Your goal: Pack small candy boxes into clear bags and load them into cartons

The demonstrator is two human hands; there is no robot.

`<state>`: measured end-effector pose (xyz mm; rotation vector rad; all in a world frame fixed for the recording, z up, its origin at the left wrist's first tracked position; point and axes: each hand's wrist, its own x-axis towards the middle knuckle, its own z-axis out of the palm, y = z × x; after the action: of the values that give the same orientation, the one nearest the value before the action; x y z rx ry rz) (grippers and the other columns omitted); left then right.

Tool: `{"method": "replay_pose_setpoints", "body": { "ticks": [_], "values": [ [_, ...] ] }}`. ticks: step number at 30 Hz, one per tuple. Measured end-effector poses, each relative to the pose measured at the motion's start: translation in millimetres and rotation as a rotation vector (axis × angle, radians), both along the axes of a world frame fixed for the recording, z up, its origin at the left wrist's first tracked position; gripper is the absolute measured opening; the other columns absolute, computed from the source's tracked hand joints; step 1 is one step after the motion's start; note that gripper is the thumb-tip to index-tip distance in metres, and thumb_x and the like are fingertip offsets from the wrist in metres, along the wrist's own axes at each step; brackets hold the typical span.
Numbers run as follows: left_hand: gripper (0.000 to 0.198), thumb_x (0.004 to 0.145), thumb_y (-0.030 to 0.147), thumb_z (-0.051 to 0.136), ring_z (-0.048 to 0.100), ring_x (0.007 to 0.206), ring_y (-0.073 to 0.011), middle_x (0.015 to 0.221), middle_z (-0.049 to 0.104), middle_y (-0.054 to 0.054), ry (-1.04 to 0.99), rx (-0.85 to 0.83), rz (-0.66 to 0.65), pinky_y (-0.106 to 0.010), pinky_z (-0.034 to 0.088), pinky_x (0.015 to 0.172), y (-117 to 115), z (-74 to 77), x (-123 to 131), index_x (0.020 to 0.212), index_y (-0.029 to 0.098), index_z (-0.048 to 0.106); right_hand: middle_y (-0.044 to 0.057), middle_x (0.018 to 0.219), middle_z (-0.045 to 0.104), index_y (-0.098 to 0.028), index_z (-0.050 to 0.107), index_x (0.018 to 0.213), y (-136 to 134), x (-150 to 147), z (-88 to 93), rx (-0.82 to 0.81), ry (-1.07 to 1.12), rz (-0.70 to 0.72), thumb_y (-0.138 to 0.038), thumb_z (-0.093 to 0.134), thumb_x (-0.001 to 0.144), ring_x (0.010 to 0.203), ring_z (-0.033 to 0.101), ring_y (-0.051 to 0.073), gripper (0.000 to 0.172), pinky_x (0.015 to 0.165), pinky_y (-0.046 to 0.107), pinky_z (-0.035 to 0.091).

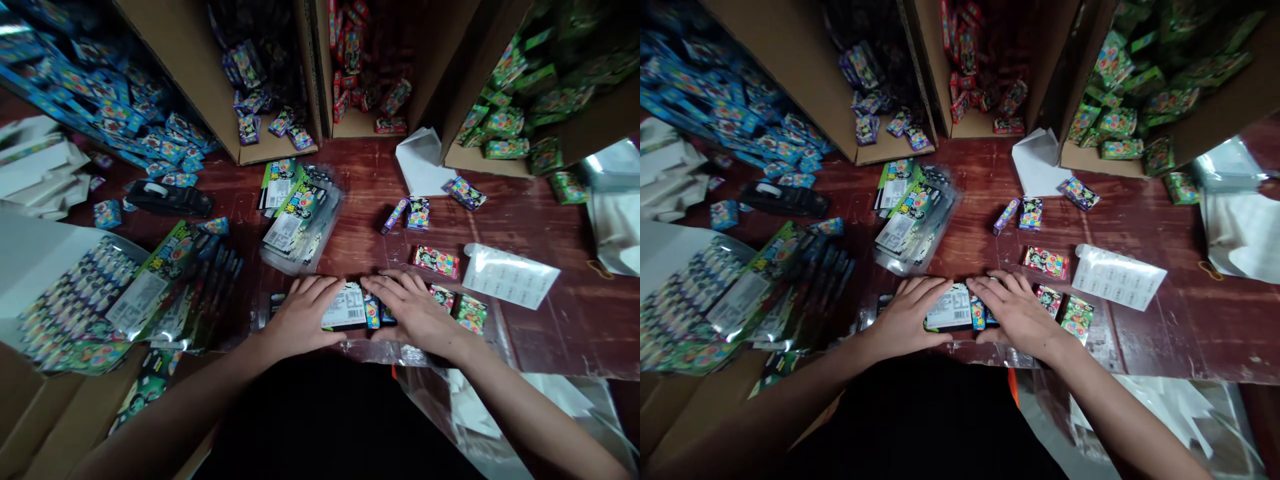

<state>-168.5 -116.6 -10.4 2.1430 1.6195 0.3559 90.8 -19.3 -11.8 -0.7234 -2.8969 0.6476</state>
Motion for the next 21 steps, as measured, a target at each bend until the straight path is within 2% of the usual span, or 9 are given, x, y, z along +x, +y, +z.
{"method": "replay_pose_setpoints", "body": {
  "ticks": [3,5,7,9,15,18,21],
  "values": [
    [0.094,0.071,0.05,0.082,0.047,0.131,-0.0347,0.149,0.051,-0.011,0.035,-0.012,0.009,-0.051,0.034,0.11,1,-1.1,-1,0.151,0.026,0.039,0.018,0.162,0.033,-0.019,0.016,0.162,4,17,0.5,0.052,-0.006,-0.06,-0.072,0.073,0.073,0.149,0.026,0.043,0.118,0.119,0.07,0.016],
    [0.093,0.071,0.05,0.082,0.047,0.13,-0.0349,0.148,0.05,-0.011,0.048,-0.012,0.012,-0.051,0.034,0.11,2,-1.4,-2,0.151,0.026,0.04,0.018,0.161,0.036,-0.019,0.016,0.162,8,30,3.1,0.065,-0.025,-0.08,-0.064,0.073,0.078,0.15,0.025,0.042,0.111,0.12,0.072,0.007],
    [0.092,0.071,0.05,0.082,0.048,0.128,-0.0346,0.144,0.052,-0.01,0.052,-0.011,0.009,-0.05,0.034,0.109,3,-2.0,-2,0.15,0.026,0.041,0.016,0.155,0.046,-0.021,0.019,0.161,11,37,5.6,0.05,-0.037,-0.091,-0.049,0.07,0.084,0.147,0.033,0.039,0.096,0.121,0.071,0.007],
    [0.092,0.071,0.05,0.081,0.049,0.126,-0.0343,0.142,0.053,-0.01,0.052,-0.01,-0.004,-0.051,0.034,0.108,4,-2.9,0,0.15,0.025,0.041,0.015,0.148,0.053,-0.022,0.026,0.159,13,36,6.3,0.016,-0.025,-0.083,-0.041,0.068,0.086,0.141,0.042,0.036,0.086,0.122,0.07,0.009],
    [0.092,0.07,0.051,0.082,0.048,0.125,-0.0339,0.141,0.053,-0.012,0.048,-0.013,-0.025,-0.05,0.036,0.106,8,-5.8,10,0.148,0.022,0.042,0.014,0.145,0.056,-0.021,0.039,0.151,11,20,0.8,-0.071,0.094,0.001,-0.043,0.068,0.089,0.135,0.05,0.032,0.072,0.122,0.071,0.005],
    [0.093,0.069,0.05,0.082,0.048,0.125,-0.0335,0.139,0.054,-0.012,0.036,-0.002,0.006,-0.05,0.036,0.108,9,-5.6,9,0.148,0.021,0.042,0.015,0.145,0.056,-0.021,0.043,0.148,7,22,-0.8,-0.078,0.125,-0.004,-0.044,0.068,0.09,0.134,0.052,0.032,0.067,0.121,0.072,0.003],
    [0.09,0.07,0.048,0.082,0.048,0.126,-0.0321,0.14,0.054,-0.011,0.007,0.009,-0.04,-0.048,0.035,0.11,9,-4.4,8,0.147,0.022,0.044,0.016,0.144,0.057,-0.02,0.049,0.144,5,26,-0.7,-0.092,0.138,0.026,-0.044,0.069,0.09,0.135,0.052,0.033,0.062,0.122,0.071,0.005]
  ]
}}
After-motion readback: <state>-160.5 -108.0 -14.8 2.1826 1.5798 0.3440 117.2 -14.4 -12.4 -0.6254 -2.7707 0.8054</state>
